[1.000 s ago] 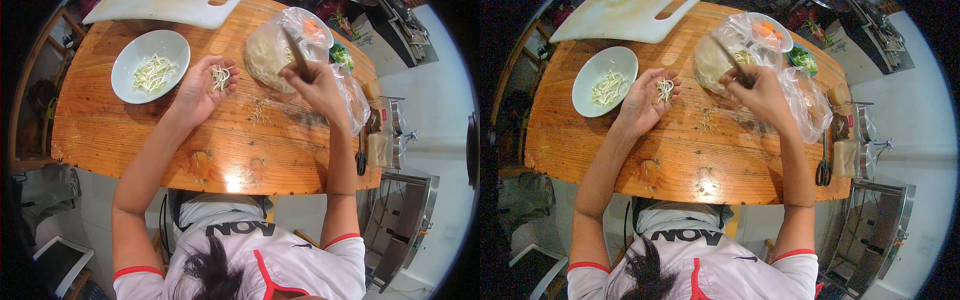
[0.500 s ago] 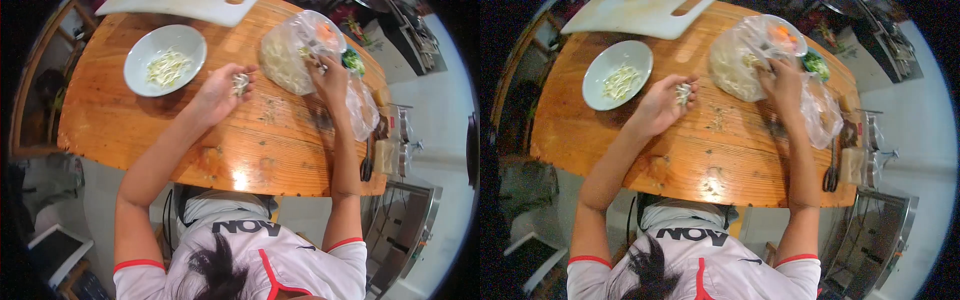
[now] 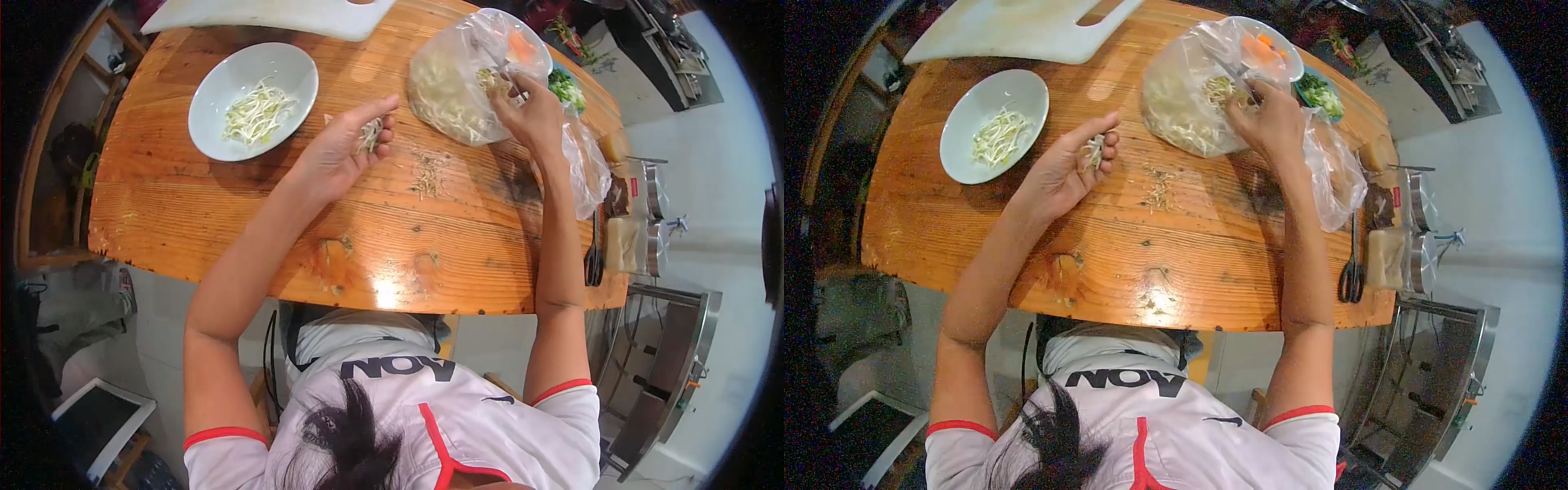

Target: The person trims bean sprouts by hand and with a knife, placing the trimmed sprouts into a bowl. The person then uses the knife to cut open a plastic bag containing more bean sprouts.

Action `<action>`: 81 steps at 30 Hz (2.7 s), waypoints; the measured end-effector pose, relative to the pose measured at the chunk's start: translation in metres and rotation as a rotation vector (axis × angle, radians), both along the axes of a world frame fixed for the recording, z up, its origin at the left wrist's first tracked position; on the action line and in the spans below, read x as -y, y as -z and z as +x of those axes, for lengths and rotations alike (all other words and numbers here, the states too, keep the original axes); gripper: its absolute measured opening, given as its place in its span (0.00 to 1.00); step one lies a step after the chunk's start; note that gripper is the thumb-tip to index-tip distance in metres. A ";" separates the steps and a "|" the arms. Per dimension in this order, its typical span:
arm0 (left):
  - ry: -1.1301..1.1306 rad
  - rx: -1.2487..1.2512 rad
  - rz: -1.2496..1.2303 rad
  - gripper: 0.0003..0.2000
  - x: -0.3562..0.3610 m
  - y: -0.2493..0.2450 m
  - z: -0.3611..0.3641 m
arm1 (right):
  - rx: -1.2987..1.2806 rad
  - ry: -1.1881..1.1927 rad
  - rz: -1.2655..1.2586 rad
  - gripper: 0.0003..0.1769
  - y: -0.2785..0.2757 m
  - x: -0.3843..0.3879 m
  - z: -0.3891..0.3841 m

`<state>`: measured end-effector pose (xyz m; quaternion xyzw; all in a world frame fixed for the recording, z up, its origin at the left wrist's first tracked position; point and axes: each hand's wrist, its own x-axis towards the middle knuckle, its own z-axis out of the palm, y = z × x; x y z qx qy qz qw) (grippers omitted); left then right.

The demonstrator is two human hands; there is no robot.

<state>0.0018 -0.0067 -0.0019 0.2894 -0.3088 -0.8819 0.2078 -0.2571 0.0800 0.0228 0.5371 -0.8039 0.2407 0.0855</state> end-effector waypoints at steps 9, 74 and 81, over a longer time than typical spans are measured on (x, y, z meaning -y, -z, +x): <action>0.024 -0.003 0.025 0.09 -0.002 -0.001 0.001 | -0.111 -0.102 -0.152 0.17 0.014 0.004 0.001; 0.194 -0.073 -0.028 0.11 -0.018 0.007 -0.004 | 1.196 -0.412 0.289 0.25 -0.029 -0.048 0.082; 0.205 -0.075 -0.053 0.11 -0.022 0.004 -0.004 | 1.226 -0.466 0.277 0.22 -0.026 -0.044 0.082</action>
